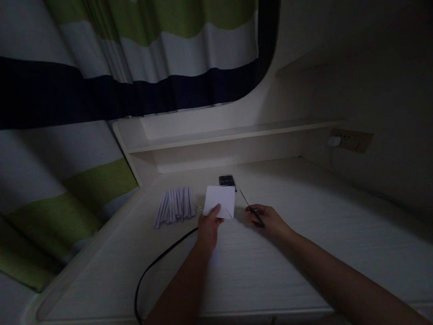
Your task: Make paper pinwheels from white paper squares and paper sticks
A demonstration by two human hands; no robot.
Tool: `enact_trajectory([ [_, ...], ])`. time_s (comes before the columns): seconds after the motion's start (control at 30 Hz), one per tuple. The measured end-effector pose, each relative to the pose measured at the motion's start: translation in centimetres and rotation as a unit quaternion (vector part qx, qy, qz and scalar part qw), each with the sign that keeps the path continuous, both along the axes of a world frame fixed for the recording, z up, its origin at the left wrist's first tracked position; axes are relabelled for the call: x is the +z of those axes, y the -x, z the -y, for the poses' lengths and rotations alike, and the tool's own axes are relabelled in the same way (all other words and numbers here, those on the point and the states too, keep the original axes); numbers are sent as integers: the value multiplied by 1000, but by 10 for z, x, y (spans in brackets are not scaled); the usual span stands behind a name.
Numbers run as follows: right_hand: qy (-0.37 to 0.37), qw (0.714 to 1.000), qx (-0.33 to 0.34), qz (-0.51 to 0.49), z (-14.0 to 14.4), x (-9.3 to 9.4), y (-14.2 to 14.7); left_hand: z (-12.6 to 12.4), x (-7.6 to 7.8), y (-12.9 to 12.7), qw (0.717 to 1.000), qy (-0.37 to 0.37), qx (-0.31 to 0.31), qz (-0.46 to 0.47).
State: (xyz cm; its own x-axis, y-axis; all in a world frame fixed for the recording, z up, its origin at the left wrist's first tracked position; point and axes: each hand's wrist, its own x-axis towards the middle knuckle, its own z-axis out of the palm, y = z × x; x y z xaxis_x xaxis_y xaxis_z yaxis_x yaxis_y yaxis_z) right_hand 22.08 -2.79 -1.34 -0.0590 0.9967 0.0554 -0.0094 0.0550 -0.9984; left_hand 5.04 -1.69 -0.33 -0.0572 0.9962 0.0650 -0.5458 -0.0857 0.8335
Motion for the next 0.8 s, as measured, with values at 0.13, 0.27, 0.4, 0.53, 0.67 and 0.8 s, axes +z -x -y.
enact_trajectory([
  [0.13,-64,994,-29,-80,4,18,-10,6,-5,-3,978,-2,-139,-154],
  [0.27,-39,993,19,-114,7,21,-13,10,-8,-4,948,-6,-198,-249],
  [0.4,2,994,42,-101,4,16,-12,9,-7,-3,953,-9,-206,-220],
  [0.53,0,993,30,-114,3,16,-11,3,-5,-1,975,5,-155,-158],
  [0.67,-38,989,-47,-133,2,17,-12,3,-3,-3,989,-12,-121,-87],
  [0.8,-52,982,-90,-156,0,13,-11,8,-5,-10,969,-2,-200,-147],
])
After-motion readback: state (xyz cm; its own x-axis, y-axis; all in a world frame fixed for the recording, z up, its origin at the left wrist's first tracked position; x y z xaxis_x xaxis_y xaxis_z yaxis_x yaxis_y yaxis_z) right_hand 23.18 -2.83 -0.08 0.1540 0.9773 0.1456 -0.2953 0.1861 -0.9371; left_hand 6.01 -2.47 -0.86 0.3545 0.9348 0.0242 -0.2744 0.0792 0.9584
